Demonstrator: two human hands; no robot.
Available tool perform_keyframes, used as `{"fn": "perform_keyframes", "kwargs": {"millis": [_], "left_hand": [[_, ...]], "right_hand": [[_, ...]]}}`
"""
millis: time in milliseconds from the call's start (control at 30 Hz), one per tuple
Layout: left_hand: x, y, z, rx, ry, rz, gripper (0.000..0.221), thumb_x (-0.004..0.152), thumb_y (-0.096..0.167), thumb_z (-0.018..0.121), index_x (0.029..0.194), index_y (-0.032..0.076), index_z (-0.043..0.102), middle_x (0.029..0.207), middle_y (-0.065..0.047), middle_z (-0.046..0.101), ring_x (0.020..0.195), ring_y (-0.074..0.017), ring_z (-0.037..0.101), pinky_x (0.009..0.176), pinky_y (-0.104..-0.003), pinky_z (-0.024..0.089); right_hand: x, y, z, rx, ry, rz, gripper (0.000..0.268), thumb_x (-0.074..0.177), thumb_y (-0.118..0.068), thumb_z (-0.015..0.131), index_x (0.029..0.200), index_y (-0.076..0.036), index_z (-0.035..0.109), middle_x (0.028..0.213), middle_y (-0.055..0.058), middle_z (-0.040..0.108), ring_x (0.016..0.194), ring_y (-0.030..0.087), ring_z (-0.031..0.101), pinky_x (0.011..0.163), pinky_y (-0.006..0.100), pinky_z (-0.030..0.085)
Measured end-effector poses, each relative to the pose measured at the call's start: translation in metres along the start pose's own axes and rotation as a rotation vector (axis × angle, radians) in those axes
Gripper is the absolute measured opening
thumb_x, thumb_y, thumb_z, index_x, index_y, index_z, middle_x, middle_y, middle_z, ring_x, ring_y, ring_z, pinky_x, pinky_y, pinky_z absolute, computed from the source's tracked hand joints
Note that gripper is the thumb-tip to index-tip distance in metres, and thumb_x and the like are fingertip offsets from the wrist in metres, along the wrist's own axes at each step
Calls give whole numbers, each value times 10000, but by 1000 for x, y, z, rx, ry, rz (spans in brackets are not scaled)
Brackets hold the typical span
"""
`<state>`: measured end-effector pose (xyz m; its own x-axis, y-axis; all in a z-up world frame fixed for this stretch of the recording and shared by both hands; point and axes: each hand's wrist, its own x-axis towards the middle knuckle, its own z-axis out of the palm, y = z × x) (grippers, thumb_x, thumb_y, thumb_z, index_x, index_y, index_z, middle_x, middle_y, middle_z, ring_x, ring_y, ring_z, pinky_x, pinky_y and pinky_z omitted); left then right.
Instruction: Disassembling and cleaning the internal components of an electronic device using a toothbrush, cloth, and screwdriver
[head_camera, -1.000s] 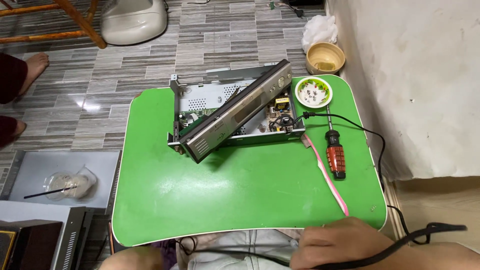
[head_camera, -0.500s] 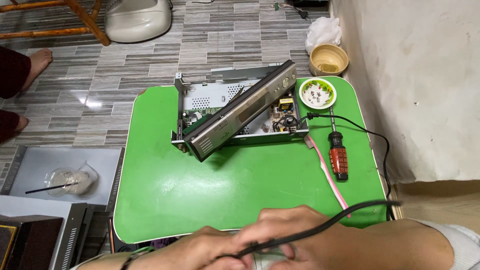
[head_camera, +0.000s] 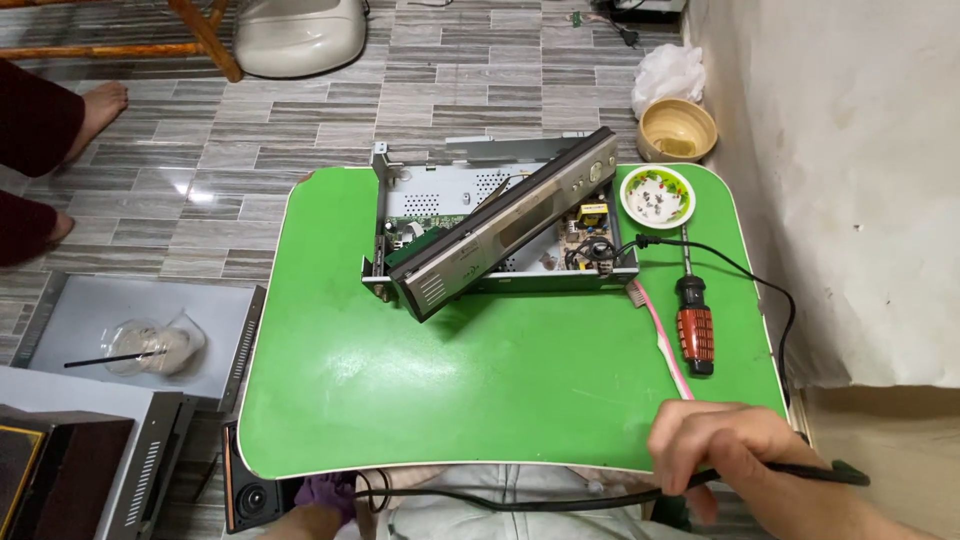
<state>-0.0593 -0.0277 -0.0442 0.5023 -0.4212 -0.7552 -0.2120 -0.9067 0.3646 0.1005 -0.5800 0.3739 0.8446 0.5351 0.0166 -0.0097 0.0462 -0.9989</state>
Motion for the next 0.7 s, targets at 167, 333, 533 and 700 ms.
{"fn": "perform_keyframes", "kwargs": {"millis": [167,333,533,700], "left_hand": [[76,-24,-16,-24,99,-275,644,793,466,725,1354,242,503,1514,-108,374,1380,-425,309,1129,-534,444],[82,-40,-11,-13,328,-158,878,646,368,982,1346,241,468,1372,-155,421,1272,-374,475,1062,-474,506],[57,-48,-45,200,108,-232,868,811,68,710,1482,344,234,1389,-125,475,1216,-314,601,869,-481,581],[-47,-25,-97,64,-162,-285,887,742,123,781,1410,344,240,1129,-104,622,961,-256,659,815,-397,508]], "right_hand": [[0,0,2,47,16,34,602,1033,-500,515,777,-27,785,807,143,686,550,206,605,441,313,568],[-1,-1,2,37,-6,38,584,1035,-485,514,804,-26,790,828,149,678,566,183,586,460,290,556],[-4,7,-3,-21,9,17,566,1029,-498,517,812,-59,800,825,123,704,510,173,589,456,285,566],[-4,9,-4,-70,-5,53,603,1017,-529,509,803,-58,819,808,94,705,491,157,601,465,265,556]]}}
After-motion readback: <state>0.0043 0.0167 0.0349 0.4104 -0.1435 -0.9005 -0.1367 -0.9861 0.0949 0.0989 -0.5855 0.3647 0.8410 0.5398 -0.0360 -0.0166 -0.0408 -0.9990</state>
